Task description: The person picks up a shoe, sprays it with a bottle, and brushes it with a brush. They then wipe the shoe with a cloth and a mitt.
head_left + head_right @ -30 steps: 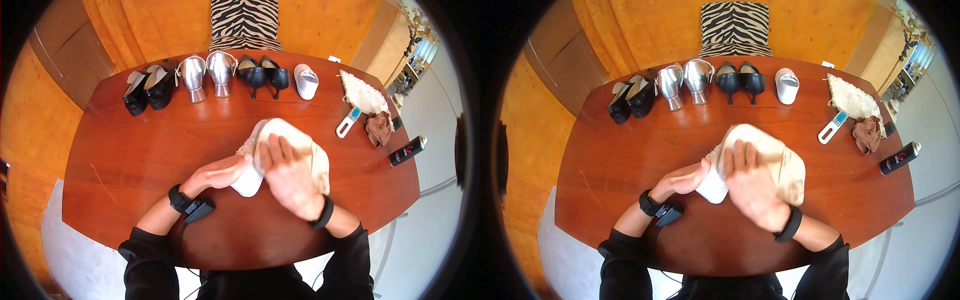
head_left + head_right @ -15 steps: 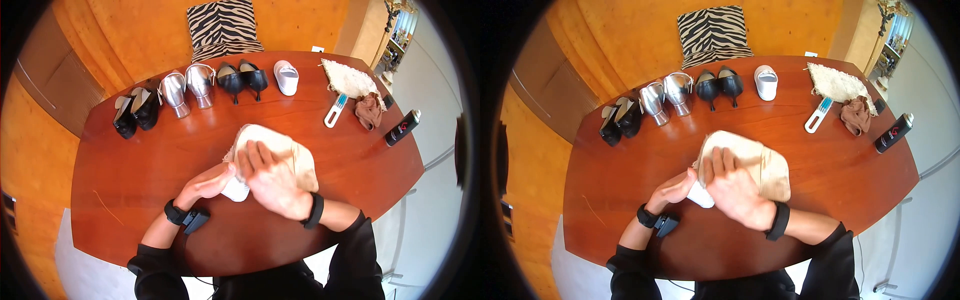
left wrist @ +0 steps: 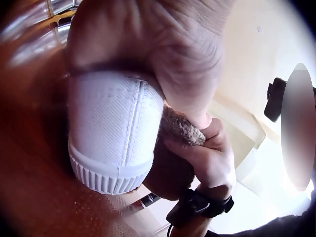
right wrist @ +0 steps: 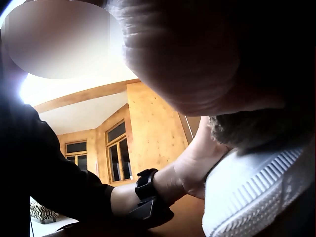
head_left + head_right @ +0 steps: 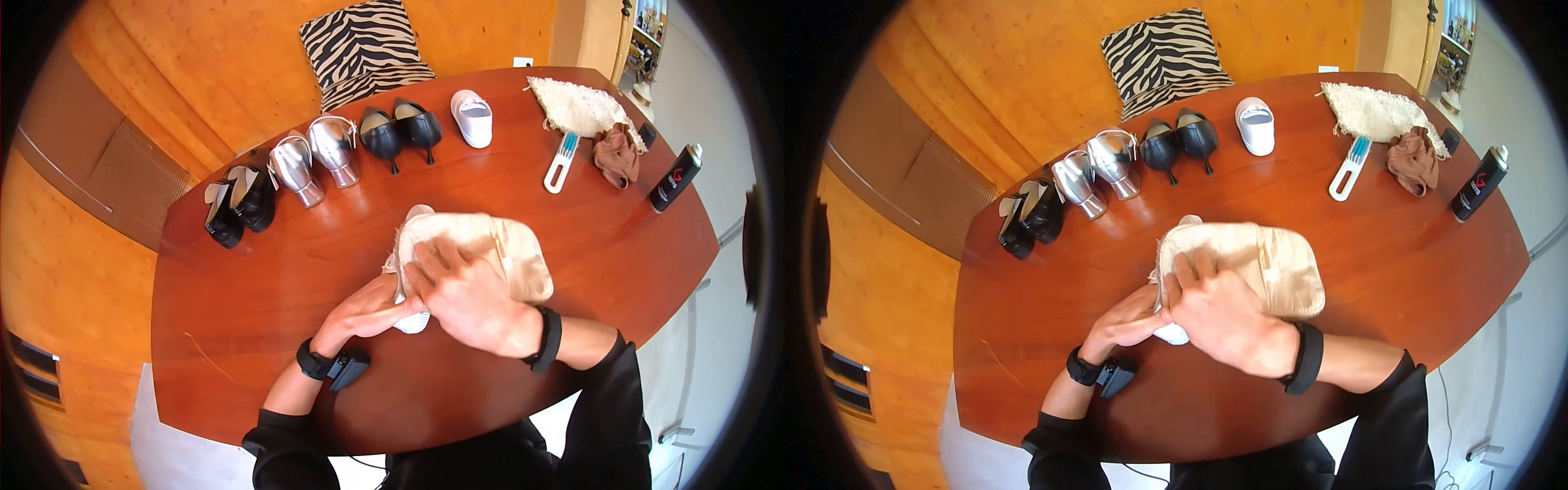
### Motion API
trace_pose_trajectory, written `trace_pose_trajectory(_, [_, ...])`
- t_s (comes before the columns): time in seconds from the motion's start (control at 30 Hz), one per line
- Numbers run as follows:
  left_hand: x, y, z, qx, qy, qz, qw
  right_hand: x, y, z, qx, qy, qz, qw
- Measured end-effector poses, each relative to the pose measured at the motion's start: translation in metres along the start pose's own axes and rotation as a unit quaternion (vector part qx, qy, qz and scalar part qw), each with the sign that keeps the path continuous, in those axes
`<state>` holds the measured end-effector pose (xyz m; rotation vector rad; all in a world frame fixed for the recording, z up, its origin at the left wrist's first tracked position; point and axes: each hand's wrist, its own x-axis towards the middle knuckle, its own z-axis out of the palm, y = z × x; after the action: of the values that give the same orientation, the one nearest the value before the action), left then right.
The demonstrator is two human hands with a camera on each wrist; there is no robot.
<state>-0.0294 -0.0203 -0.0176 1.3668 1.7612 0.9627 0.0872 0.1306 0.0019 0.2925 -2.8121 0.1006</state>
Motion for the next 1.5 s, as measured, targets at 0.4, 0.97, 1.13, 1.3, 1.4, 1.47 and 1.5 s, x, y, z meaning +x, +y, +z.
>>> trace_pose_trajectory(0.4, [0.007, -0.002, 0.006, 0.049, 0.019, -0.017, 0.998, 0.022, 0.052, 0.035, -0.002, 0.077, 0.023, 0.997])
trace_pose_trajectory(0.97, [0.011, 0.001, 0.009, 0.099, 0.003, -0.097, 0.99, 0.025, 0.061, 0.041, -0.02, 0.094, 0.012, 0.995])
trace_pose_trajectory(1.13, [0.012, 0.002, 0.008, 0.103, 0.009, -0.057, 0.993, 0.014, 0.03, 0.009, -0.077, 0.012, 0.014, 0.997])
trace_pose_trajectory(1.3, [0.012, -0.005, 0.012, 0.116, 0.06, 0.084, 0.988, 0.001, 0.004, -0.005, -0.044, 0.017, -0.033, 0.998])
trace_pose_trajectory(1.4, [0.012, -0.003, 0.01, 0.128, 0.055, 0.107, 0.984, 0.005, 0.01, -0.001, -0.016, 0.023, -0.032, 0.999])
trace_pose_trajectory(1.47, [0.011, 0.004, 0.007, 0.074, -0.003, -0.025, 0.997, 0.013, 0.022, 0.011, -0.001, 0.032, -0.03, 0.999])
trace_pose_trajectory(1.5, [0.012, 0.005, 0.007, 0.075, -0.005, -0.024, 0.997, 0.017, 0.031, 0.022, -0.021, 0.102, -0.039, 0.994])
